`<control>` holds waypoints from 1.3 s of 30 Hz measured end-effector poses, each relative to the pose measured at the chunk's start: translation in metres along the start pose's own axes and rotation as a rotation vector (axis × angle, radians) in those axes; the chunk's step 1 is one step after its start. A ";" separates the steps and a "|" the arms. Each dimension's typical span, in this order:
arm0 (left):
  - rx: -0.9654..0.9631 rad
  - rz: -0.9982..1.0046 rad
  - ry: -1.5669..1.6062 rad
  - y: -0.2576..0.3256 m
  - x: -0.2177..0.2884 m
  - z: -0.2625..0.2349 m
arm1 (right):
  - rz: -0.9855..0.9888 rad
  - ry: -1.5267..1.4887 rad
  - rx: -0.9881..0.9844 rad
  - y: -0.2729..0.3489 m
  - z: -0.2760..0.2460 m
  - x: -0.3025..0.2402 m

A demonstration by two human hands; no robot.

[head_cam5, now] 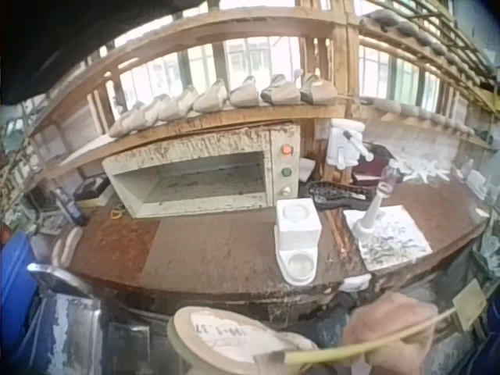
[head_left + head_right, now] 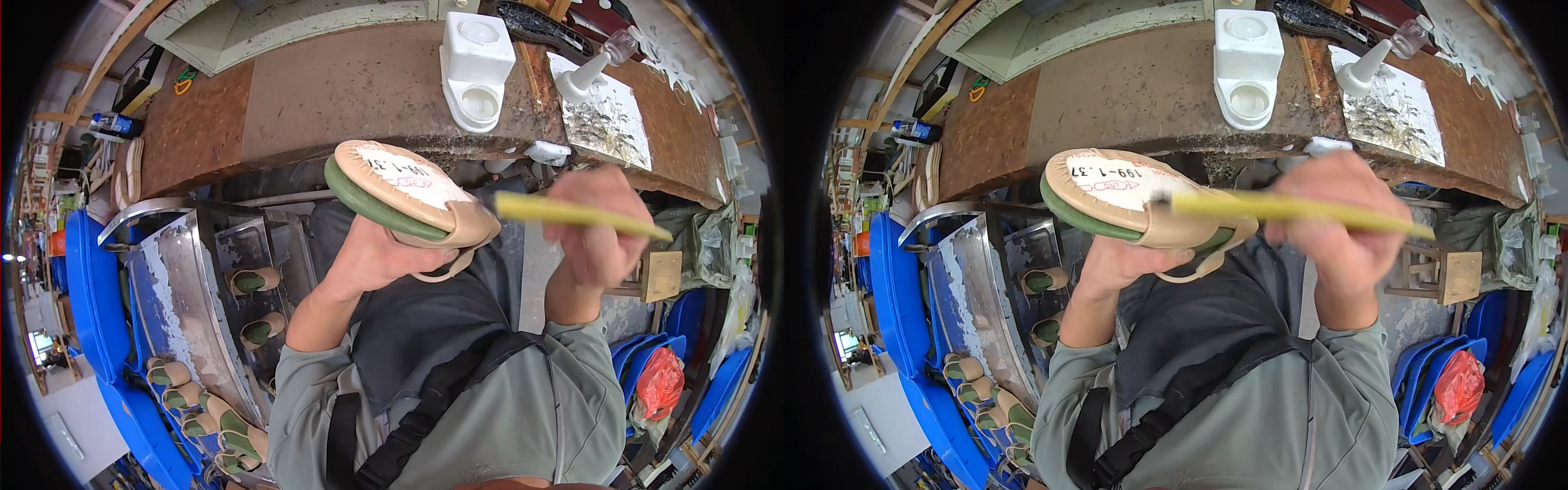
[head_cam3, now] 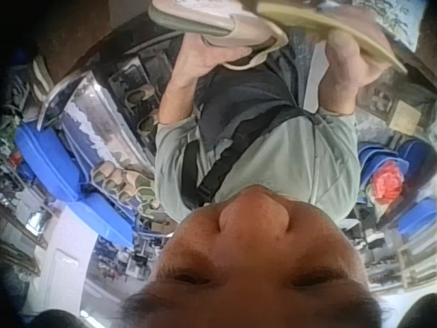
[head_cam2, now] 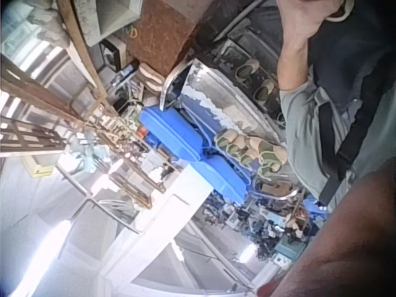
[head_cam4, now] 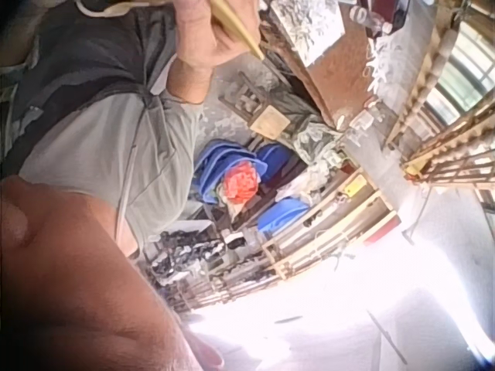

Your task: Applying a dark liquid finish or glue to the edges and seams of partially assembled shoes using a yellow spatula-like tool.

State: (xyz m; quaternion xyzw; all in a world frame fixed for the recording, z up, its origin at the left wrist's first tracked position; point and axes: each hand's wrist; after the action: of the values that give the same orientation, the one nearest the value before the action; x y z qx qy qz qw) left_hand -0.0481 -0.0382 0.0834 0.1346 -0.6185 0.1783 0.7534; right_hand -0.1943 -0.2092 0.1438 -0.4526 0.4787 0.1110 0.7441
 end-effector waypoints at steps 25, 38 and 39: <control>0.282 -0.190 0.653 -0.035 -0.106 -0.076 | 0.362 0.582 -0.036 -0.036 -0.041 0.193; -0.022 -0.188 0.508 -0.074 -0.057 -0.052 | 0.199 0.054 -0.099 -0.063 0.002 0.116; -0.037 -0.162 0.464 -0.072 -0.055 -0.051 | 0.195 0.087 -0.141 -0.067 0.006 0.111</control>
State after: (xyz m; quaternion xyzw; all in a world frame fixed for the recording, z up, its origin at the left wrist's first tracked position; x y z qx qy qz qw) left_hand 0.0186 -0.0871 0.0211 0.1253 -0.4192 0.1321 0.8895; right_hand -0.0935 -0.2719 0.0924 -0.4593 0.5432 0.1966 0.6748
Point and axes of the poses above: each hand's wrist, its own y-axis away from the middle knuckle, its own z-axis out of the palm, x = y × z, and after that the axes turned 1 degree about -z, right-handed
